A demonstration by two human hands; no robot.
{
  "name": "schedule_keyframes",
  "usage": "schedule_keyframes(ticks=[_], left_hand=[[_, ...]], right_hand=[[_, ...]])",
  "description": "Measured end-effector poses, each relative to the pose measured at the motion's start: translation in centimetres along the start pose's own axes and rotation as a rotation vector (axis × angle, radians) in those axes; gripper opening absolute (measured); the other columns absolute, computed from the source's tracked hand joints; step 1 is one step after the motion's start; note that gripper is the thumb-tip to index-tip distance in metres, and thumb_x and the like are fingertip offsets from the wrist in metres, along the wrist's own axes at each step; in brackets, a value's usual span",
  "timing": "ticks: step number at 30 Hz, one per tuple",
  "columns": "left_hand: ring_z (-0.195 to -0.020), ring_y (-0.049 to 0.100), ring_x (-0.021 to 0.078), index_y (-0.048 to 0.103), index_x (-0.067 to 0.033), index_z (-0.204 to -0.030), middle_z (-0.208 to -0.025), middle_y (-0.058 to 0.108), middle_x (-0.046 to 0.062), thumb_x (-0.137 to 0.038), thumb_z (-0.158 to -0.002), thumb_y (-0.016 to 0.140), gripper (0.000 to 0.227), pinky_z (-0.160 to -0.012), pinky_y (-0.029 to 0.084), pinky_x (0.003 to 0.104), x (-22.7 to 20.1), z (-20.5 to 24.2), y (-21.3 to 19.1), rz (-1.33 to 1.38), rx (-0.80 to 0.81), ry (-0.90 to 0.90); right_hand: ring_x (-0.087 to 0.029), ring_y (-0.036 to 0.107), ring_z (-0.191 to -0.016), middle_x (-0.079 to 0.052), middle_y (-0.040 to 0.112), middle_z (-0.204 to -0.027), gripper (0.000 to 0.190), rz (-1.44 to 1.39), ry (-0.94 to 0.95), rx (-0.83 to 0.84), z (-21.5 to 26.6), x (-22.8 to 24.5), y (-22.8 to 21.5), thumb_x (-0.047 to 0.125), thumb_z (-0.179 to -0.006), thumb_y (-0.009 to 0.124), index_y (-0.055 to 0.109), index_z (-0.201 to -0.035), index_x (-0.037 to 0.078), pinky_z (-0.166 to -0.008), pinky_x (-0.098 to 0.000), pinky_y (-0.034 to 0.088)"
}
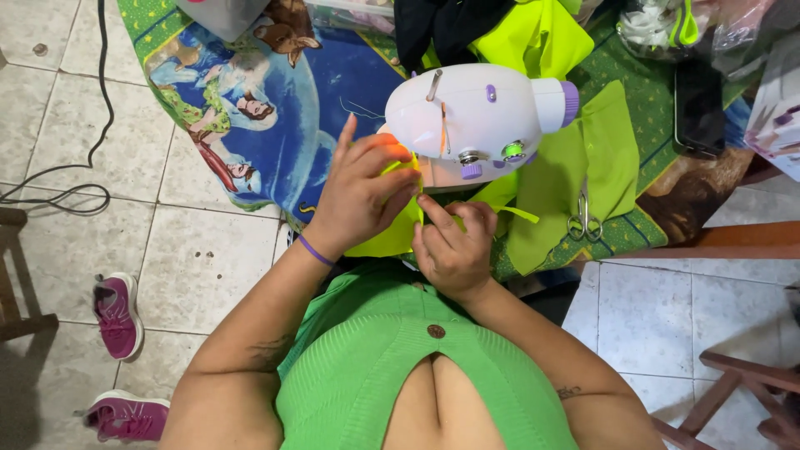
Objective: The person cuts a strip of green fabric with scissors and then uses a portable sewing machine to sew the fabric.
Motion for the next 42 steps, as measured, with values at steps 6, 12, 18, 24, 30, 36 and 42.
schedule_keyframes(ticks=[6, 12, 18, 24, 30, 36, 42], left_hand=[[-0.123, 0.068, 0.0342, 0.081, -0.0172, -0.118, -0.125, 0.072, 0.008, -0.025, -0.103, 0.079, 0.017, -0.125, 0.036, 0.060, 0.7, 0.7, 0.2, -0.016, 0.008, 0.108], [-0.120, 0.069, 0.0368, 0.080, -0.0187, -0.124, -0.123, 0.065, 0.014, -0.021, -0.103, 0.075, 0.021, -0.123, 0.040, 0.062, 1.0, 1.4, 0.8, 0.006, 0.004, 0.089], [-0.117, 0.069, 0.0405, 0.078, -0.0211, -0.129, -0.117, 0.063, 0.018, -0.015, -0.106, 0.073, 0.025, -0.122, 0.034, 0.069, 1.7, 1.8, 1.2, 0.002, -0.016, 0.129], [-0.120, 0.068, 0.0422, 0.077, -0.0161, -0.128, -0.118, 0.060, 0.018, -0.013, -0.106, 0.071, 0.023, -0.120, 0.044, 0.063, 2.5, 2.3, 2.3, 0.005, -0.028, 0.167], [-0.117, 0.069, 0.0391, 0.076, -0.0183, -0.132, -0.118, 0.059, 0.017, -0.011, -0.107, 0.070, 0.027, -0.117, 0.049, 0.061, 2.3, 1.6, 1.6, -0.045, -0.022, 0.205], [-0.117, 0.069, 0.0391, 0.075, -0.0195, -0.133, -0.118, 0.058, 0.017, -0.012, -0.108, 0.068, 0.027, -0.118, 0.050, 0.059, 2.5, 1.7, 1.7, -0.055, -0.026, 0.204], [-0.115, 0.068, 0.0384, 0.075, -0.0197, -0.134, -0.116, 0.056, 0.015, -0.011, -0.109, 0.066, 0.027, -0.117, 0.051, 0.058, 2.6, 1.5, 1.6, -0.057, -0.025, 0.207]], right_hand=[[-0.025, 0.059, -0.089, -0.001, 0.080, -0.121, 0.026, -0.009, 0.010, 0.008, 0.4, -0.4, 0.1, 0.015, -0.098, 0.071, 0.062, -0.074, 0.010, -0.088, -0.0466, 0.046], [-0.030, 0.059, -0.094, -0.005, 0.078, -0.112, 0.025, -0.237, 0.092, -0.140, 4.1, -4.2, 0.1, 0.037, -0.099, 0.079, 0.071, -0.089, 0.015, -0.093, -0.0531, 0.048], [-0.032, 0.044, -0.133, -0.016, 0.040, -0.141, 0.059, -0.753, 0.543, -0.230, -1.8, -11.6, -2.0, 0.052, -0.107, 0.069, 0.040, -0.138, 0.010, -0.117, -0.0435, 0.039], [-0.035, 0.049, -0.143, -0.013, 0.055, -0.152, 0.070, -1.250, 0.613, 0.116, 0.0, -16.6, 1.2, 0.050, -0.100, 0.067, 0.048, -0.156, 0.013, -0.129, -0.0570, 0.036], [-0.037, 0.055, -0.141, -0.013, 0.060, -0.149, 0.078, -1.355, 0.668, 0.172, 1.6, -18.1, 2.7, 0.047, -0.089, 0.073, 0.051, -0.156, 0.013, -0.129, -0.0603, 0.037], [-0.036, 0.058, -0.138, -0.013, 0.063, -0.147, 0.077, -1.368, 0.685, 0.129, 1.4, -17.8, 2.9, 0.035, -0.086, 0.075, 0.053, -0.155, 0.009, -0.128, -0.0588, 0.041], [-0.035, 0.060, -0.135, -0.011, 0.066, -0.142, 0.069, -1.361, 0.691, 0.146, 1.9, -18.6, 3.1, 0.036, -0.090, 0.073, 0.056, -0.153, 0.013, -0.129, -0.0584, 0.040]])
Point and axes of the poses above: each hand's wrist, its own z-axis away from the middle knuckle, its own y-axis out of the palm, x = y × z, the point moved 2 cm from there along -z, towards the middle knuckle
